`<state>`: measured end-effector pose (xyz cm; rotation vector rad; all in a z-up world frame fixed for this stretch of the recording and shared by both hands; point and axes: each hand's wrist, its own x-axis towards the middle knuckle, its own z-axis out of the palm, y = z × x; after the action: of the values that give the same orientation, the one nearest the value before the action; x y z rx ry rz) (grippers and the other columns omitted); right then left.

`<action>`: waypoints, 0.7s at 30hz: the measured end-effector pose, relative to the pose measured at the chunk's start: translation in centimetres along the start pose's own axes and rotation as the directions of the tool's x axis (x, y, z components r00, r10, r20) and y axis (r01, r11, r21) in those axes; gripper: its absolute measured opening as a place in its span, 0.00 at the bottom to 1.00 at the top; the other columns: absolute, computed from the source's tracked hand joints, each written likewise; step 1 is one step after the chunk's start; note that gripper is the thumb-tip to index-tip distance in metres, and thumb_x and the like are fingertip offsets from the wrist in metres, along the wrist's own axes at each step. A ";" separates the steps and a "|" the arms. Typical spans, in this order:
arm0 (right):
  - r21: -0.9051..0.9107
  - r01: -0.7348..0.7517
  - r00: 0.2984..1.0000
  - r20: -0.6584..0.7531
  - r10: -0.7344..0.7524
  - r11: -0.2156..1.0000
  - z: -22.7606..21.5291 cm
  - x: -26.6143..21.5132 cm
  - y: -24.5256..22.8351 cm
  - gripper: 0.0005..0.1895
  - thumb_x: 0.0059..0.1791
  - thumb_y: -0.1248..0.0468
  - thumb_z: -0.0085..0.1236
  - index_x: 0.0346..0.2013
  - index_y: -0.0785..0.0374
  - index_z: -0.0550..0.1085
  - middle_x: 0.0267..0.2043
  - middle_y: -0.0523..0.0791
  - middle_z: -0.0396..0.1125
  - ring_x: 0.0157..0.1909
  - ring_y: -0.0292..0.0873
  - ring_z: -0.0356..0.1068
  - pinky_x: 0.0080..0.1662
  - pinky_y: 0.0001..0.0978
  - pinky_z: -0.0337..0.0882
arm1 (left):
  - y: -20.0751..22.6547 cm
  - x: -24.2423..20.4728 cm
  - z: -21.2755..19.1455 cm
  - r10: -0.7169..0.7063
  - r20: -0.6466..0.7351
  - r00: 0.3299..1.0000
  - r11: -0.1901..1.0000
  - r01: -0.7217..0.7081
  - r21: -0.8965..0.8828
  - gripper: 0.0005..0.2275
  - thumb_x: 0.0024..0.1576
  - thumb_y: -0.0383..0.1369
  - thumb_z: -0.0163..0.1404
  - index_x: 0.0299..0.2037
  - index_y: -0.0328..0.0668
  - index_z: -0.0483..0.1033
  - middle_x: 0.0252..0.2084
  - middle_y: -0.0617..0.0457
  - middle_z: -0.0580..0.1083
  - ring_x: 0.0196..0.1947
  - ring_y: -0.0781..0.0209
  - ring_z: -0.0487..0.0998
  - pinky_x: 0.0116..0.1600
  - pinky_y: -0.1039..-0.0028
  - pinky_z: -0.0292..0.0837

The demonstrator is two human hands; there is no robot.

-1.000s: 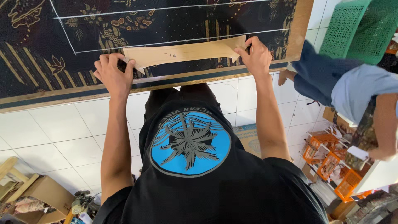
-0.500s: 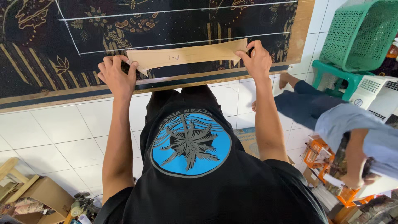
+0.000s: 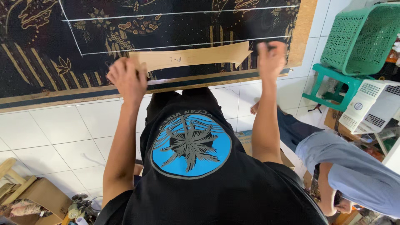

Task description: The person arranges various paper and cardboard pattern pieces on a large patterned fabric laid out on a table. They position, lift, and reposition the templates to align with the fabric design.

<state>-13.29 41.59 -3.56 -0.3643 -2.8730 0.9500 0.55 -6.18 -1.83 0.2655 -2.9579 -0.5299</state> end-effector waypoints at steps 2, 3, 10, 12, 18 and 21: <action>0.064 -0.166 0.981 -0.090 0.171 0.984 -1.8 1.0 1.8 0.10 0.56 0.61 0.71 0.43 0.61 0.76 0.36 0.41 0.68 0.33 0.36 0.62 0.35 0.32 0.65 | 1.4 -0.6 0.4 0.124 0.053 0.991 0.991 -0.126 0.039 0.15 0.68 0.42 0.57 0.60 0.47 0.75 0.58 0.46 0.68 0.59 0.47 0.64 0.63 0.54 0.53; 0.277 -0.218 0.968 -0.058 0.243 0.936 -2.8 1.5 2.4 0.09 0.53 0.66 0.67 0.45 0.62 0.74 0.36 0.42 0.66 0.32 0.36 0.63 0.34 0.32 0.65 | 2.4 -0.8 0.7 0.171 0.092 0.981 0.984 -0.175 0.040 0.17 0.66 0.44 0.57 0.61 0.47 0.75 0.59 0.46 0.68 0.60 0.46 0.64 0.65 0.52 0.53; 0.500 -0.308 0.944 0.053 0.326 0.810 -6.7 2.1 0.3 0.12 0.51 0.76 0.56 0.48 0.66 0.71 0.38 0.44 0.66 0.34 0.39 0.76 0.35 0.29 0.77 | 7.3 -0.7 0.9 0.264 0.246 0.932 0.961 -0.232 -0.154 0.23 0.66 0.45 0.53 0.70 0.49 0.70 0.72 0.43 0.63 0.74 0.38 0.55 0.77 0.41 0.43; 0.418 -0.223 0.975 0.086 0.206 0.881 -5.0 1.5 -2.3 0.11 0.52 0.75 0.58 0.49 0.66 0.72 0.39 0.44 0.67 0.35 0.38 0.76 0.35 0.29 0.75 | 7.7 -0.3 1.1 0.254 0.262 0.931 0.965 -0.229 -0.125 0.24 0.65 0.45 0.53 0.70 0.51 0.69 0.71 0.45 0.63 0.74 0.39 0.55 0.75 0.38 0.40; 0.308 0.187 0.894 0.340 -0.292 0.933 5.3 -4.3 -13.1 0.07 0.52 0.69 0.65 0.43 0.66 0.77 0.37 0.47 0.74 0.35 0.41 0.74 0.38 0.34 0.73 | 7.0 -0.9 1.5 0.244 0.271 0.931 0.970 -0.239 -0.051 0.26 0.64 0.48 0.52 0.73 0.57 0.66 0.72 0.49 0.62 0.74 0.41 0.55 0.70 0.26 0.35; 0.420 0.470 0.693 0.369 -0.619 0.776 9.9 -6.9 -18.6 0.05 0.51 0.71 0.59 0.41 0.63 0.75 0.41 0.48 0.70 0.42 0.51 0.73 0.43 0.40 0.73 | 7.0 -1.2 2.2 0.244 0.266 0.933 0.970 -0.240 -0.045 0.26 0.63 0.49 0.52 0.71 0.56 0.67 0.72 0.48 0.62 0.74 0.41 0.55 0.68 0.22 0.34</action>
<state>-11.89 19.63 -0.50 0.8612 -2.8448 1.4557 0.29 1.21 -1.54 -0.1890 -3.1804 -0.5923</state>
